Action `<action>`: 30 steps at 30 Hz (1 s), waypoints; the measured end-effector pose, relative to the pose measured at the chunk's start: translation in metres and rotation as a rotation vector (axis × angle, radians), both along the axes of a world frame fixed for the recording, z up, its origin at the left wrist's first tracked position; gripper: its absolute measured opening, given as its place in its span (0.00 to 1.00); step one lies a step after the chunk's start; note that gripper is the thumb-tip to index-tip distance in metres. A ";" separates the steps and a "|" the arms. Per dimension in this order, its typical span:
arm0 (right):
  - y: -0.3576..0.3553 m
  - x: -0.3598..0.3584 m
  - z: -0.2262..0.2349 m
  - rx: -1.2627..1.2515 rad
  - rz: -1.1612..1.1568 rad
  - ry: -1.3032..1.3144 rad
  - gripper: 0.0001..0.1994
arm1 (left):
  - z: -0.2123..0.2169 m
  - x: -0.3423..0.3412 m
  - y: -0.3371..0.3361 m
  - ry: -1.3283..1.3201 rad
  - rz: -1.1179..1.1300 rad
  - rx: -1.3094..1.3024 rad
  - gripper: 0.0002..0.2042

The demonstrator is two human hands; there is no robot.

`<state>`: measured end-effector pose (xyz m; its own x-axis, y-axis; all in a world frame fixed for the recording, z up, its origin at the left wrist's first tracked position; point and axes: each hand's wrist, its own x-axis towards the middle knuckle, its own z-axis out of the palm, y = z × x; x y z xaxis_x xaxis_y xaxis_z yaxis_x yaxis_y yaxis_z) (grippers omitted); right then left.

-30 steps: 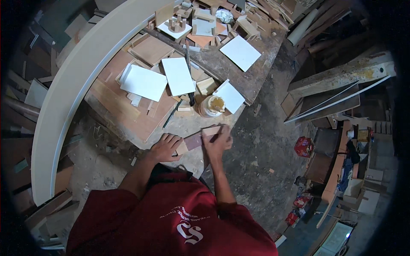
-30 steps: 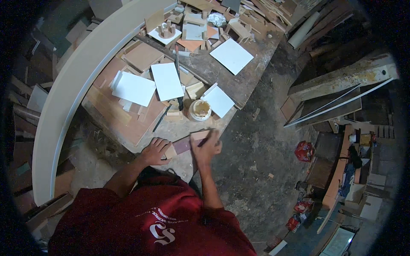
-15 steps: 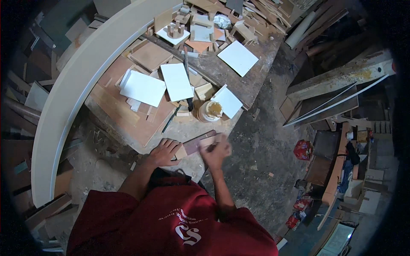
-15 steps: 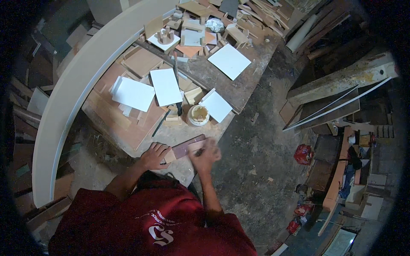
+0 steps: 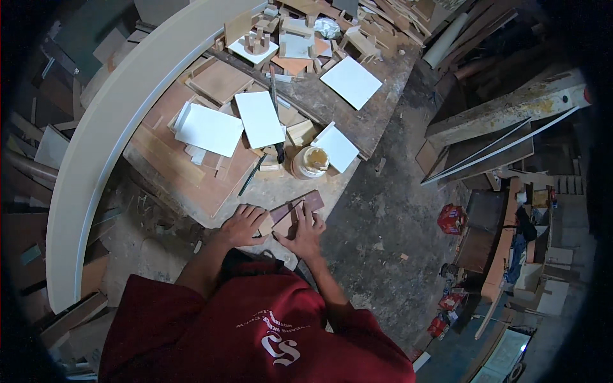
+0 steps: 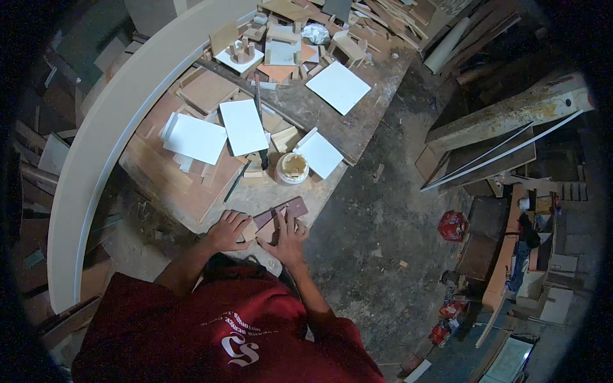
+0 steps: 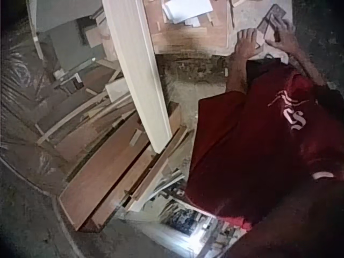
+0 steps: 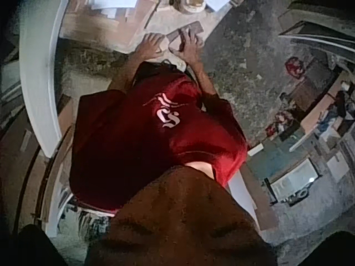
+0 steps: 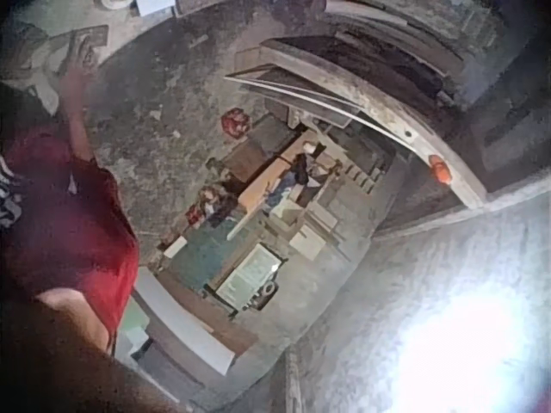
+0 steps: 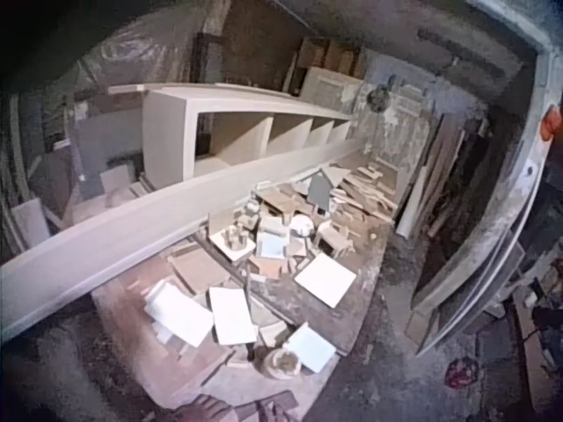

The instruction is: The person sands a small wooden block with sandpaper, then applies glue to its edge using a brush. They place the glued block onto a white rectangular board and press it down to secure the bond.

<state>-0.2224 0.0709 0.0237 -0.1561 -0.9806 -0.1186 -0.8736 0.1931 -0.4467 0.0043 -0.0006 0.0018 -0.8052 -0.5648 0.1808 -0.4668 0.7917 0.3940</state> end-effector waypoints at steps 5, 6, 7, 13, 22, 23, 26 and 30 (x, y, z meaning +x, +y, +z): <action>-0.009 -0.013 -0.015 -0.131 -0.318 -0.098 0.52 | 0.001 0.000 0.001 0.013 0.008 -0.034 0.36; -0.010 -0.013 -0.015 -0.125 -0.342 -0.089 0.52 | 0.001 0.000 0.001 0.008 0.007 -0.022 0.36; 0.000 -0.009 -0.012 -0.060 -0.153 -0.081 0.51 | 0.001 0.000 0.001 0.004 0.006 -0.010 0.36; -0.012 -0.025 -0.010 -0.178 -0.263 -0.040 0.53 | 0.001 -0.002 0.000 0.005 0.008 -0.019 0.35; -0.042 -0.031 0.007 -0.228 -0.486 -0.015 0.48 | 0.000 -0.001 0.001 0.005 0.017 -0.022 0.36; -0.041 -0.022 0.013 -0.069 -0.515 -0.158 0.48 | -0.001 0.000 0.002 0.002 0.024 -0.018 0.36; -0.014 0.014 0.000 -0.017 0.189 0.146 0.49 | 0.001 -0.001 0.000 0.009 0.002 -0.003 0.36; -0.024 -0.004 -0.005 -0.176 -0.217 -0.032 0.50 | 0.001 0.001 0.003 0.013 0.012 -0.011 0.36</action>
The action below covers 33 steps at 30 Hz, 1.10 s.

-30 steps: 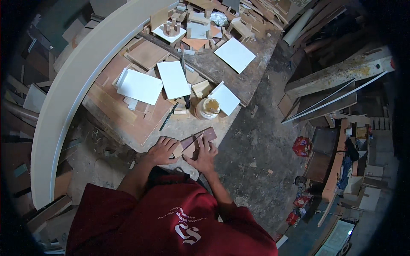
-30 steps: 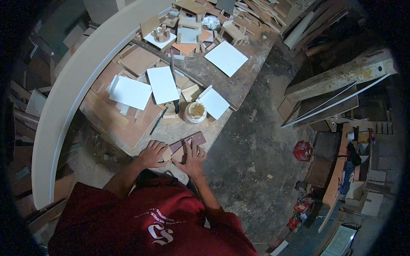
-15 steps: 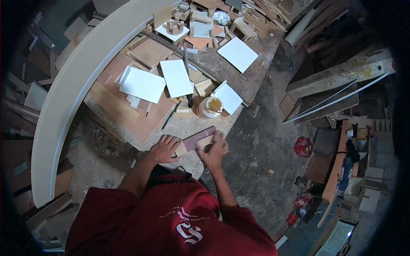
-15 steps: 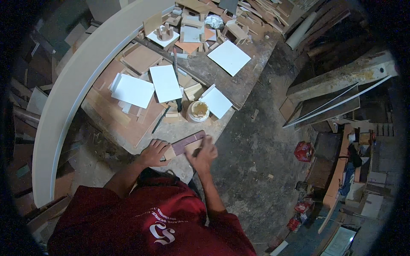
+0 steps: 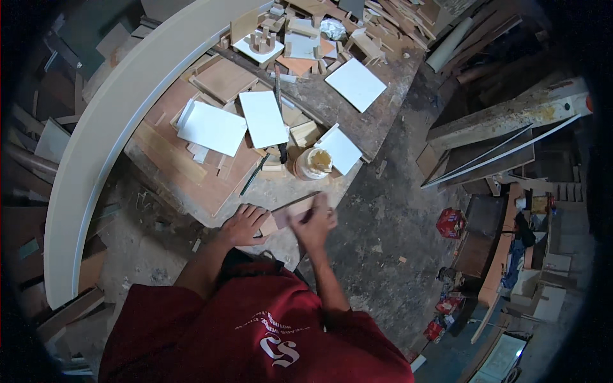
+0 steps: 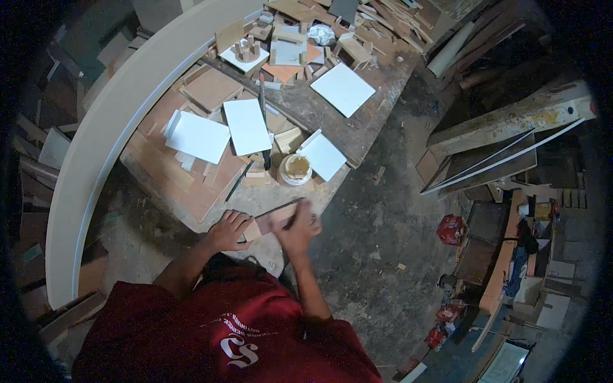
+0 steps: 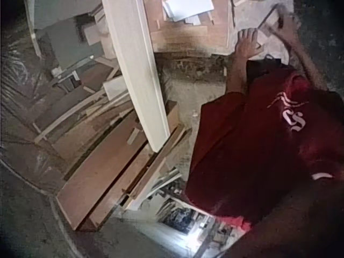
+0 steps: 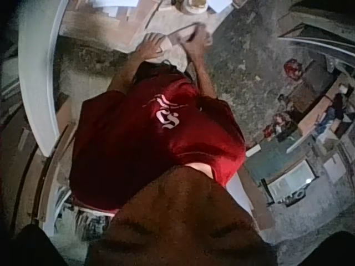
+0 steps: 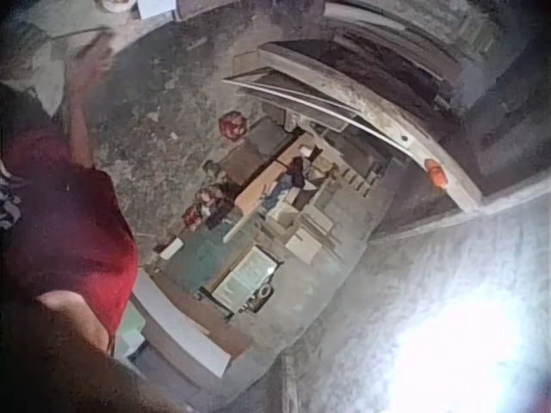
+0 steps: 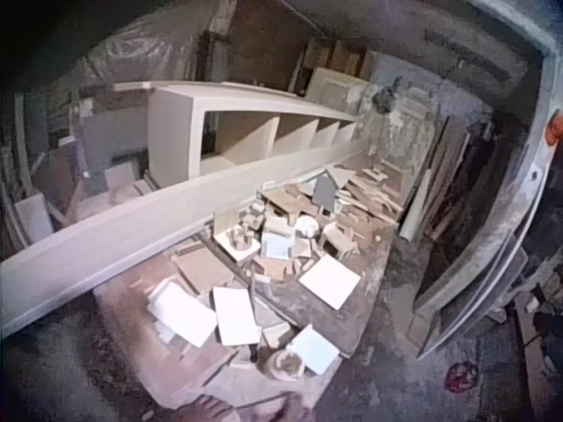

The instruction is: The person sands a small wooden block with sandpaper, then applies glue to its edge using a brush. They place the glued block onto a white rectangular board and press it down to secure the bond.

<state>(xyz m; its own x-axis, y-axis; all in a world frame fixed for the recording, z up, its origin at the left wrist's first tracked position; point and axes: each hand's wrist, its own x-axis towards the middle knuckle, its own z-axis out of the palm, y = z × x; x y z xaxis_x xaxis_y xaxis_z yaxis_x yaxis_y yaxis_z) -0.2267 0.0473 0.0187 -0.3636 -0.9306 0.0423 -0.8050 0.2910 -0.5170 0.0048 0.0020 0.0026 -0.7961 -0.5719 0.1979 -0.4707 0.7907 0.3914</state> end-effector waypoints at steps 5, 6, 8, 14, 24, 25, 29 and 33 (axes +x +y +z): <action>-0.003 0.013 0.003 0.117 0.369 0.051 0.49 | -0.004 0.000 -0.002 0.006 -0.006 0.006 0.36; -0.002 0.012 0.004 0.105 0.474 0.113 0.50 | -0.002 0.000 -0.002 -0.005 -0.008 -0.005 0.36; -0.012 -0.002 0.007 0.137 0.299 0.137 0.48 | 0.002 0.000 -0.003 -0.026 -0.012 -0.027 0.36; -0.006 0.026 0.003 0.187 0.310 0.192 0.45 | -0.001 0.001 -0.002 -0.020 -0.001 -0.023 0.35; 0.002 -0.004 0.007 0.175 0.322 0.173 0.51 | 0.001 -0.001 -0.004 -0.016 -0.010 -0.016 0.35; 0.001 -0.016 0.003 0.131 0.222 0.139 0.51 | 0.001 0.000 -0.003 -0.015 -0.009 -0.016 0.35; 0.003 -0.010 -0.004 0.100 0.079 0.045 0.51 | -0.003 -0.001 0.000 -0.013 -0.007 0.002 0.36; 0.019 0.015 0.007 0.160 0.328 0.062 0.50 | 0.000 0.000 -0.002 0.016 -0.014 -0.006 0.36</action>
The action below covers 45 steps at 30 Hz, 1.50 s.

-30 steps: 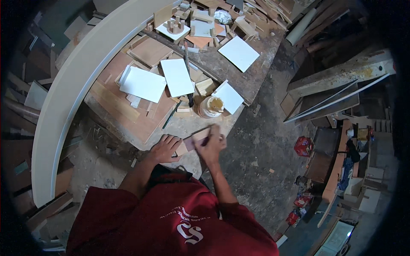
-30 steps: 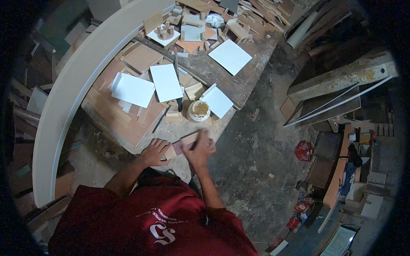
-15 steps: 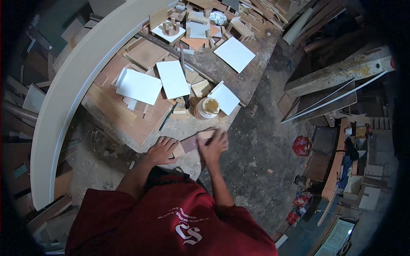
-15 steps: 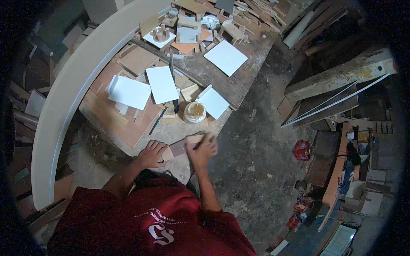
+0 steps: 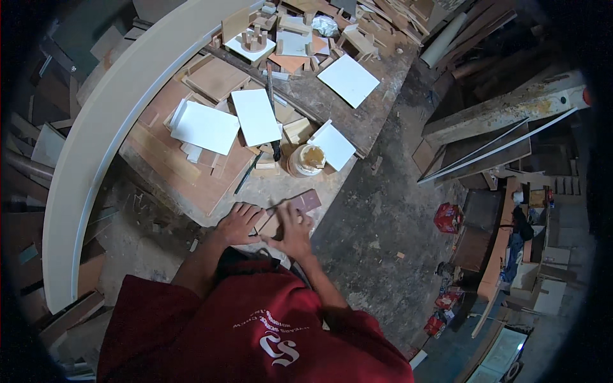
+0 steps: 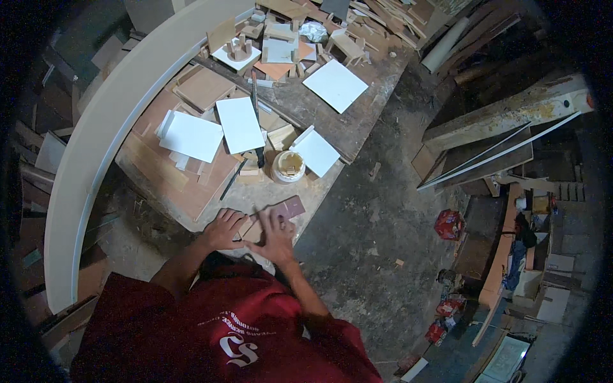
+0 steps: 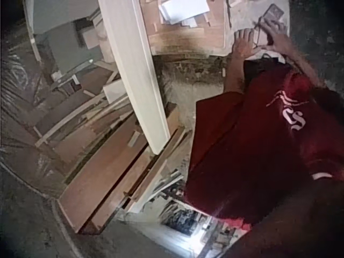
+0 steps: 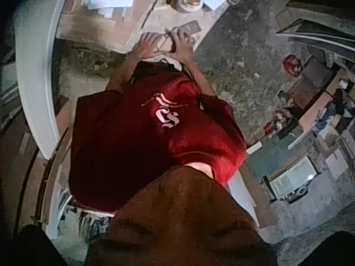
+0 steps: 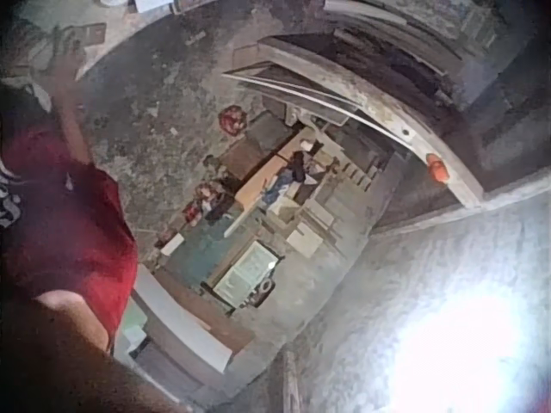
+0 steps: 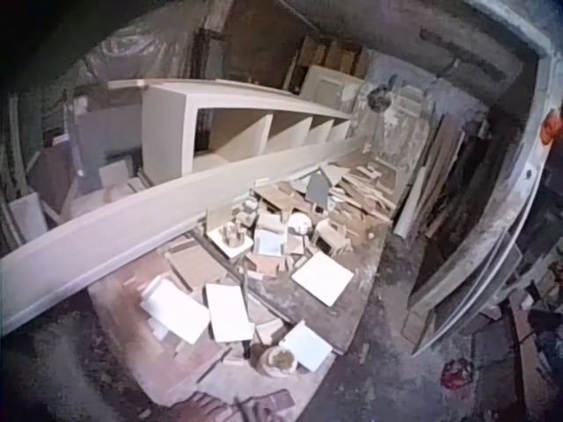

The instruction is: The person sands a small wooden block with sandpaper, then applies glue to its edge using a brush. They place the glued block onto a white rectangular board and press it down to secure the bond.

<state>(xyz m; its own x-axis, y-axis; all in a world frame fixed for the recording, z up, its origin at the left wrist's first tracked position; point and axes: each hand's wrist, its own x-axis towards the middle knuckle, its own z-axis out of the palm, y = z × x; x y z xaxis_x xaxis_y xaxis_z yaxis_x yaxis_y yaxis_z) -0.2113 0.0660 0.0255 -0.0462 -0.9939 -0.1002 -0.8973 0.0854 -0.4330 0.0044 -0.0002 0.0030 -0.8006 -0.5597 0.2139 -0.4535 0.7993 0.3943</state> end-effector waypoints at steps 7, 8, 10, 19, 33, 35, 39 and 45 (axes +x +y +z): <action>-0.005 -0.019 0.012 0.001 -0.029 0.022 0.51 | 0.000 0.000 0.001 -0.005 0.006 -0.023 0.36; -0.001 -0.023 0.005 0.002 0.090 0.077 0.51 | 0.001 -0.001 0.000 -0.010 0.001 -0.026 0.36; -0.008 -0.045 -0.014 -0.113 -0.225 0.051 0.50 | 0.002 -0.001 -0.001 -0.004 0.004 -0.032 0.35; 0.004 -0.032 -0.008 0.025 -0.179 0.038 0.51 | 0.000 0.000 0.001 0.004 0.008 -0.016 0.35; -0.022 -0.022 -0.005 -0.020 -0.329 -0.016 0.48 | -0.002 0.002 0.001 -0.046 0.010 0.019 0.36; -0.008 0.000 0.016 0.031 0.124 0.113 0.48 | 0.001 0.002 0.001 -0.033 0.012 0.000 0.36; -0.031 -0.029 -0.002 -0.035 -0.378 -0.040 0.50 | -0.002 0.002 0.003 -0.011 0.029 -0.001 0.37; -0.025 0.001 -0.001 -0.080 -0.059 0.072 0.47 | -0.001 -0.001 0.000 -0.021 0.016 0.007 0.36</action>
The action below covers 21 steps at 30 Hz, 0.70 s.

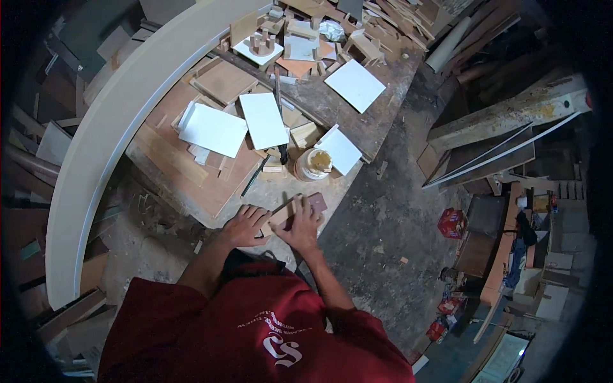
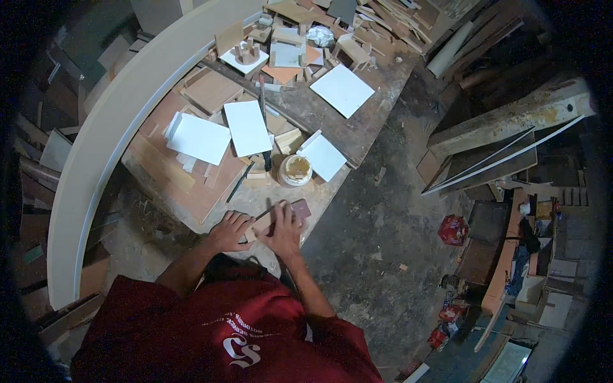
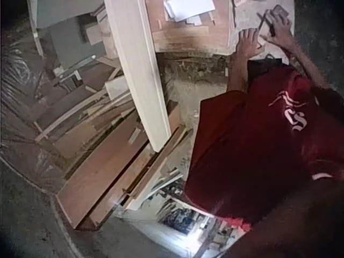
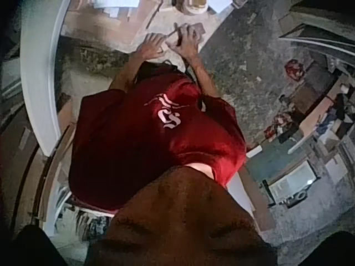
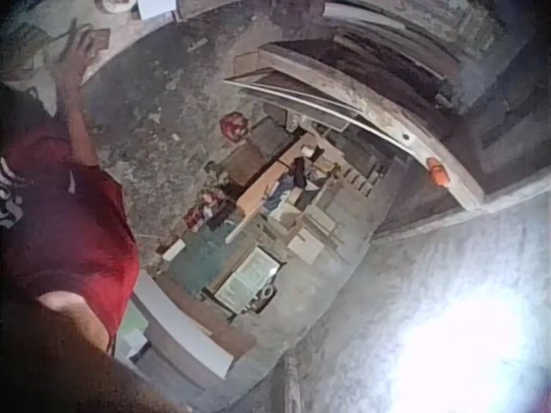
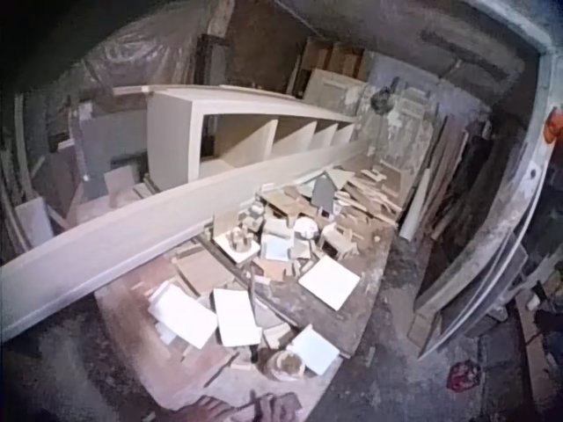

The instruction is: The person sands a small wooden block with sandpaper, then applies glue to its edge using a brush. They place the glued block onto a white rectangular board and press it down to secure the bond.

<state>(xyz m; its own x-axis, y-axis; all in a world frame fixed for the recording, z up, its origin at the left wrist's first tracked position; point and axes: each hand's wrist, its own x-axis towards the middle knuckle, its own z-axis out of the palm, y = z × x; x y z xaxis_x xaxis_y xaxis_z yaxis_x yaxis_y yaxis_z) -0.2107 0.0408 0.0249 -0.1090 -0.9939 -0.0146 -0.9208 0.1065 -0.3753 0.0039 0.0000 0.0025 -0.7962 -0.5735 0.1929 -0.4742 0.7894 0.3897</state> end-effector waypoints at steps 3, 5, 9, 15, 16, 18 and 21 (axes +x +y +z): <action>-0.020 -0.025 0.002 -0.030 -0.398 -0.159 0.44 | -0.001 0.002 0.001 0.025 0.012 0.025 0.35; -0.014 -0.016 0.000 0.029 -0.296 -0.153 0.45 | -0.001 0.002 0.002 0.021 0.002 0.023 0.35; 0.001 -0.013 0.005 0.080 0.083 -0.012 0.51 | 0.000 0.002 0.001 0.030 -0.017 -0.002 0.36; -0.004 -0.021 -0.010 0.002 -0.149 -0.013 0.49 | 0.000 -0.001 0.000 0.015 -0.002 -0.025 0.36; -0.005 -0.013 -0.002 0.004 0.010 0.055 0.48 | -0.001 -0.001 -0.001 0.009 -0.006 -0.018 0.36; 0.003 -0.016 0.008 0.038 0.034 -0.013 0.45 | -0.001 0.000 -0.001 -0.004 -0.010 -0.007 0.37; -0.006 -0.053 0.000 0.002 -0.403 -0.153 0.45 | 0.001 0.000 -0.001 -0.028 -0.004 -0.008 0.36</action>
<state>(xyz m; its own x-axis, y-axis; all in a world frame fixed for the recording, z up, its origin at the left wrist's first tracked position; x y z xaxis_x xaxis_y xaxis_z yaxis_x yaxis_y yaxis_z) -0.2633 0.0349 0.0248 -0.4847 -0.8724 -0.0632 -0.7391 0.4472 -0.5037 0.0036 -0.0008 0.0036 -0.8035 -0.5689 0.1754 -0.4817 0.7943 0.3701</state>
